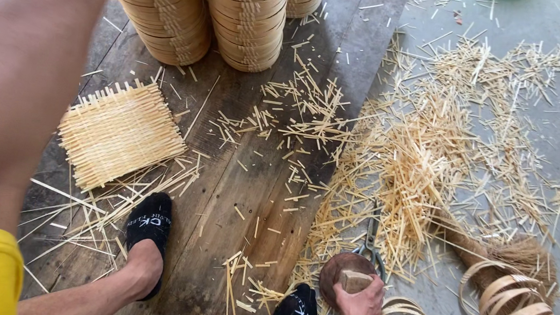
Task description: The person weaves small round bamboo baskets by placing a circular bamboo frame over a flat woven mat, folding the mat into a cylindrical shape, and trimming the excess with shears. The person then stacks the finished baskets with others.
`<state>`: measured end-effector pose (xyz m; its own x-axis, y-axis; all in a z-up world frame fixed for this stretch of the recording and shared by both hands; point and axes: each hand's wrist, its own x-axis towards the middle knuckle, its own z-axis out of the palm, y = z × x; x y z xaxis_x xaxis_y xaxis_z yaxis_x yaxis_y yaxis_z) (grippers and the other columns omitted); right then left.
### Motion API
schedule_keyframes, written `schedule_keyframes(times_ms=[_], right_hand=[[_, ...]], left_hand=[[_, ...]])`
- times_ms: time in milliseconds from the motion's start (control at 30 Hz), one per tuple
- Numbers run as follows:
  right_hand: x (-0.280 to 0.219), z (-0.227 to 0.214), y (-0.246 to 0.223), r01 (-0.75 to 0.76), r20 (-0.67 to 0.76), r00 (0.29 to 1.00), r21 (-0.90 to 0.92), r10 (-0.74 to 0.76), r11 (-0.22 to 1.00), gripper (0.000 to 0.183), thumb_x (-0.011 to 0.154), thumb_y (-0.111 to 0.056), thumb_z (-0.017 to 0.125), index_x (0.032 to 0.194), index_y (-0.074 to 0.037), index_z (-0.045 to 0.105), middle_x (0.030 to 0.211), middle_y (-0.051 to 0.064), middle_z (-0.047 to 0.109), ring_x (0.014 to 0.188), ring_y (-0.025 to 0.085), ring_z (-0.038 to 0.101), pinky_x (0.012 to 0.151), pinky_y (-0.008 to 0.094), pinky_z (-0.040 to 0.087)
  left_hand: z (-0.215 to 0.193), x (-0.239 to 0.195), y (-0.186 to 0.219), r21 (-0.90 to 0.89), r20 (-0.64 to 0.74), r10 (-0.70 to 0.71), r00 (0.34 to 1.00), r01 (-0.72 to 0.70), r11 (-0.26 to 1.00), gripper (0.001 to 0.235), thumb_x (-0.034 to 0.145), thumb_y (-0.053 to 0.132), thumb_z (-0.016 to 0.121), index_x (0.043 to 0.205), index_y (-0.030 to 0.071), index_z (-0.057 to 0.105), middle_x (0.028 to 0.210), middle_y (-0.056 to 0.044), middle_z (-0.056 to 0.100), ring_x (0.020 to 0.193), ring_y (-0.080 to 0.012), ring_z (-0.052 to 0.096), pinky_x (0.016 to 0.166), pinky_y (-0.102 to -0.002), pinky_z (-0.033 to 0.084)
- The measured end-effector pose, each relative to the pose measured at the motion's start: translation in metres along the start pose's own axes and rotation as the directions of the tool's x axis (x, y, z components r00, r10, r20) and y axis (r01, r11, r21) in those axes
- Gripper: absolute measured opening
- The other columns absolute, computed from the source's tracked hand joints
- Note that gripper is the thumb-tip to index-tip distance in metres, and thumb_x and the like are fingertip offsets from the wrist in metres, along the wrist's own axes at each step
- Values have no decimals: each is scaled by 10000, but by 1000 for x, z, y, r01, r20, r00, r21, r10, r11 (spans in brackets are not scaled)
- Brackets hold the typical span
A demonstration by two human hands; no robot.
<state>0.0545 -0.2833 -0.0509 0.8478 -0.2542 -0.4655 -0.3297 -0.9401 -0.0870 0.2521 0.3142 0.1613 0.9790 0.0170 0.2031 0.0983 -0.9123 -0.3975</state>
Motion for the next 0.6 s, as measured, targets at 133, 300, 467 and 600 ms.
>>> schedule_keyframes(times_ms=[133,300,467,600], right_hand=[[4,5,7,34,-27,999,18,-33,999,1046,612,-428,859,1454,-56,362,1340,246,552,1208,407,612,1002,500,530],[11,20,23,53,28,998,-19,-53,998,1050,590,-409,883,1442,-88,360,1342,233,528,1225,398,604,1017,509,525],[21,43,38,50,-60,997,-25,-52,998,1100,499,-380,917,1423,-148,367,1335,207,532,1241,386,595,1039,517,518],[28,56,48,49,-62,997,-17,-50,999,1100,487,-372,925,1414,-152,374,1327,218,527,1222,396,596,1031,520,521]], left_hand=[[37,-3,-29,-86,244,-95,965,119,989,335,937,42,585,1260,70,672,1203,-141,714,1128,-265,670,910,-378,575],[71,11,-66,-116,400,-150,904,213,970,308,939,31,584,1235,54,667,1187,-155,704,1118,-280,663,915,-393,565],[80,15,-77,-137,467,-169,868,259,956,281,941,21,584,1210,39,663,1171,-169,695,1108,-295,655,920,-408,555],[74,12,-73,-144,492,-175,853,278,950,260,943,13,584,1191,26,659,1158,-180,687,1099,-308,650,924,-420,547]])
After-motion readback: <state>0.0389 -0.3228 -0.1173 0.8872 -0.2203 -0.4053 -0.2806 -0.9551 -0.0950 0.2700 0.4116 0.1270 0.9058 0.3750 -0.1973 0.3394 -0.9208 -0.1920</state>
